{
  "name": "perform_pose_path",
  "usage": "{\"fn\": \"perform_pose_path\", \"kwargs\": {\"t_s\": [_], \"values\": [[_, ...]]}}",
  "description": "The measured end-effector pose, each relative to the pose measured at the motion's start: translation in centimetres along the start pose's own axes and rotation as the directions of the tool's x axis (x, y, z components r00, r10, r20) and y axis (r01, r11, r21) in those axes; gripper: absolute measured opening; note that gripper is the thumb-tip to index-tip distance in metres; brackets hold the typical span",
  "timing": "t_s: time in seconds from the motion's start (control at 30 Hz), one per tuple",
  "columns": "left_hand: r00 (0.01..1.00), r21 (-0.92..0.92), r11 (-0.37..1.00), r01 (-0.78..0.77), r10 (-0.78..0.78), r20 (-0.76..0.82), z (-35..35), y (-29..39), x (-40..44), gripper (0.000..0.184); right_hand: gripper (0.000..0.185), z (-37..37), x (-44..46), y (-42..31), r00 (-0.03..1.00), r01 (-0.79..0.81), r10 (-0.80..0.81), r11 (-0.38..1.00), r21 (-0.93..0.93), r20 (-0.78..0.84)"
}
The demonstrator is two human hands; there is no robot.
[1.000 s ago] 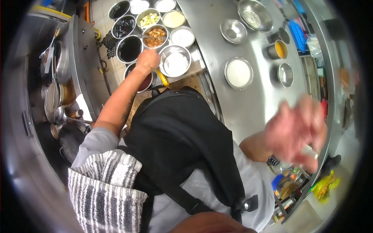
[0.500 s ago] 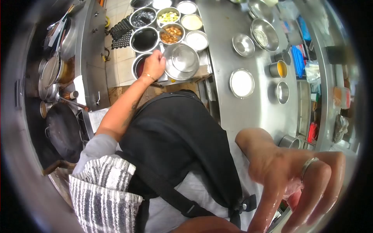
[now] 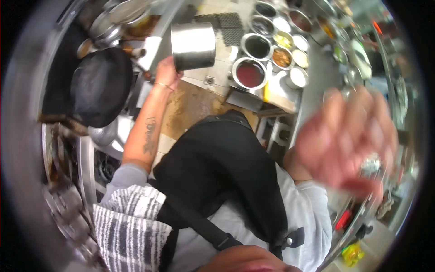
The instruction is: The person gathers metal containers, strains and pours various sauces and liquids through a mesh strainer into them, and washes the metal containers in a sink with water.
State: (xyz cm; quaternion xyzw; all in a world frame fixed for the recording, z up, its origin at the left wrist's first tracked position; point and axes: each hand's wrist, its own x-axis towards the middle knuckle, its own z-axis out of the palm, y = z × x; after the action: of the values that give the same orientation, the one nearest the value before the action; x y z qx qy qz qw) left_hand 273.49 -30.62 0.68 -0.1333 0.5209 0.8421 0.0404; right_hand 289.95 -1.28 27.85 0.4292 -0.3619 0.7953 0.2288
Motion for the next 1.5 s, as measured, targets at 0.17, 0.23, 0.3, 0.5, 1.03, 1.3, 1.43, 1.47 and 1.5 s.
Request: {"fn": "perform_pose_path", "kwargs": {"t_s": [0.17,0.23,0.3,0.5,1.03,1.3,1.43,1.47,1.5], "values": [[0.968,-0.135,0.991,0.012,-0.045,-0.246,-5.0,-0.3,-0.8,0.009,0.039,-7.4,-8.1,15.1,0.808,-0.545,0.544,0.541,-0.640,-0.229],[0.964,0.017,0.997,-0.075,0.077,-0.255,-5.2,0.1,-1.3,0.004,0.050,-7.8,-11.3,18.9,0.696,-0.568,0.696,0.384,-0.728,-0.175],[0.941,0.106,0.989,-0.102,0.131,-0.313,-3.1,0.4,-2.1,0.011,0.055,-6.6,-13.0,21.4,0.652,-0.561,0.738,0.316,-0.765,-0.173],[0.932,0.318,0.886,-0.339,0.362,-0.015,1.5,-3.2,-3.0,0.016,0.063,-10.2,-15.2,27.7,0.151,-0.905,0.862,0.317,0.284,-0.484],[0.899,0.748,0.549,-0.372,0.414,0.143,0.8,-1.4,1.9,0.059,0.070,-26.4,-8.1,30.9,0.973,-0.032,0.230,0.074,-0.997,-0.014],[0.914,0.777,0.586,-0.232,0.404,-0.032,-3.6,1.0,0.7,0.052,0.037,-33.4,-7.7,41.0,-0.053,-0.878,0.804,0.245,0.411,-0.593],[0.903,0.621,0.769,-0.152,0.363,-0.228,-5.6,3.8,0.9,0.049,0.015,-36.2,-6.4,44.2,-0.161,-0.719,0.909,0.158,0.676,-0.384],[0.892,0.569,0.804,-0.175,0.374,-0.254,-6.3,4.3,1.5,0.049,0.020,-37.3,-6.4,45.2,-0.162,-0.654,0.929,0.151,0.742,-0.332],[0.886,0.602,0.784,-0.151,0.378,-0.269,-6.8,5.1,2.0,0.049,0.021,-37.9,-5.9,45.4,-0.083,-0.695,0.957,0.145,0.705,-0.279]]}}
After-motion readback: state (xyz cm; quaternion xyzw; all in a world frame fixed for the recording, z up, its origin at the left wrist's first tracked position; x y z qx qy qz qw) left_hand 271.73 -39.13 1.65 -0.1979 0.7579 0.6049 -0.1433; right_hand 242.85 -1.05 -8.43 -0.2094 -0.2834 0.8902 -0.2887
